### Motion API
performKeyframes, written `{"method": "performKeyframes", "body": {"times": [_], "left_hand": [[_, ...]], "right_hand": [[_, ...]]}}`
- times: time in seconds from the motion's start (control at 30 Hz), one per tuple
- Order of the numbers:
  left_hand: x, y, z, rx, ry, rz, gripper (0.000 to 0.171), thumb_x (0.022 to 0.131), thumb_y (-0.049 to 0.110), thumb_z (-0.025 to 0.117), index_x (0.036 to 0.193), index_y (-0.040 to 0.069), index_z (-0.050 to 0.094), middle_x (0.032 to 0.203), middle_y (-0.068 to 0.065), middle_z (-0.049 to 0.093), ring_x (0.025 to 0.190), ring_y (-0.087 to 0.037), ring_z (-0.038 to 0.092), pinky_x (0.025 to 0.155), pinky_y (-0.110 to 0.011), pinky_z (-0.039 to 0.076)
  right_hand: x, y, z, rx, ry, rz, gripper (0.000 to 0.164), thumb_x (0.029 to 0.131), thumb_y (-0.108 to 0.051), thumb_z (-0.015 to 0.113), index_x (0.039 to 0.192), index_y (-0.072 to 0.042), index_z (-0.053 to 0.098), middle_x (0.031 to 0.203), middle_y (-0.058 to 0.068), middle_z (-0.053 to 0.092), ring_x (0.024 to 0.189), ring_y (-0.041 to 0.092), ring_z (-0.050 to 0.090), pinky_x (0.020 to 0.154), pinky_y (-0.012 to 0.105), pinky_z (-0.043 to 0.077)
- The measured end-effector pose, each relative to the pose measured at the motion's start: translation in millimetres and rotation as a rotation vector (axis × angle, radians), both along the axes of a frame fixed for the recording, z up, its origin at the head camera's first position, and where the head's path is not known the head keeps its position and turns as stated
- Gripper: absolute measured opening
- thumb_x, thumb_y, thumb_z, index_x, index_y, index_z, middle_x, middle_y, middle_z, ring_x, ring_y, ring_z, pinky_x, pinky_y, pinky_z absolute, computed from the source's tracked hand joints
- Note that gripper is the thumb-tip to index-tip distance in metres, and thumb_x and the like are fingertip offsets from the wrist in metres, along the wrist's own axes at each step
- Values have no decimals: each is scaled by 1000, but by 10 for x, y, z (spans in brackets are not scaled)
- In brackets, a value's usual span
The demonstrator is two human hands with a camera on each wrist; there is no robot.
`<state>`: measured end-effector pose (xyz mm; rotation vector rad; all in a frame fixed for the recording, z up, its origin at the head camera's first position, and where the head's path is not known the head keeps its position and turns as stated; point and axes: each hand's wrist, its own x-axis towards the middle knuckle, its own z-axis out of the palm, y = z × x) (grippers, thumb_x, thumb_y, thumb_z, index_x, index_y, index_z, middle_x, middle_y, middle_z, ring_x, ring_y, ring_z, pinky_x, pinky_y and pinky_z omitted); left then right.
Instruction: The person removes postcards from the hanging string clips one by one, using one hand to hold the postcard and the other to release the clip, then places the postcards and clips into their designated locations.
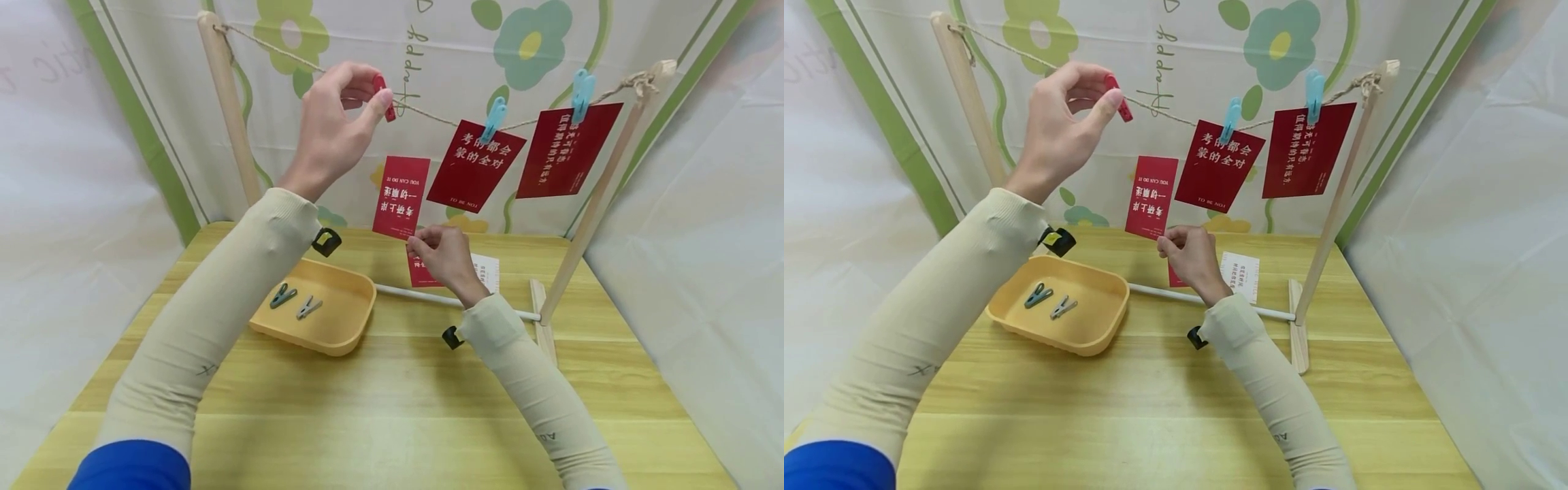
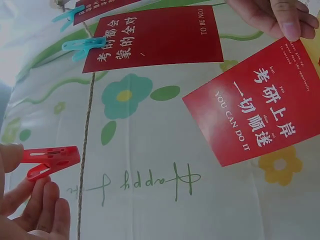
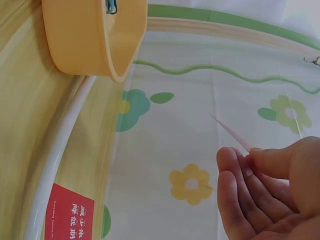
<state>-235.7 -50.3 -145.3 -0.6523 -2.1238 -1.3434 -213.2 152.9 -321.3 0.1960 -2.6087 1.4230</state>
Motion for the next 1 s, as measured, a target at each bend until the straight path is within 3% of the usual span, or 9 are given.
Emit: {"method": "performKeyframes", "body": {"times": [0.23,0.47,0.67,0.8,1.0], "left_hand": [[29,-105,-157,-26,-19,-17,29,103,23,70,126,5,70,117,-9,72,110,-16,67,105,-22,53],[28,-238,-356,-91,-54,-15,32,103,23,70,128,3,69,119,-11,72,110,-19,67,107,-29,54],[15,-362,-542,-141,-109,-13,31,102,22,71,126,2,70,116,-12,72,106,-21,67,105,-34,55],[18,-442,-666,-185,-157,-6,30,102,24,72,123,3,72,114,-12,74,104,-22,69,101,-37,55],[25,-537,-844,-255,-252,-3,29,101,28,74,118,6,74,111,-11,77,98,-22,71,88,-34,56]], "right_hand": [[-17,8,-42,-62,-36,5,20,105,-20,68,107,-2,77,106,19,79,90,22,79,87,38,65],[-44,25,-94,-98,-65,-10,21,106,-23,65,105,-5,76,103,16,79,90,22,79,86,36,65],[-60,47,-133,-129,-87,-21,23,107,-22,64,106,-3,77,101,15,79,98,34,78,84,37,65],[-75,62,-152,-122,-98,-29,24,107,-24,63,109,-3,76,102,14,79,96,30,78,79,30,64],[-96,76,-183,-123,-116,-40,24,107,-25,63,111,-4,76,101,11,79,95,27,79,81,31,64]]}}
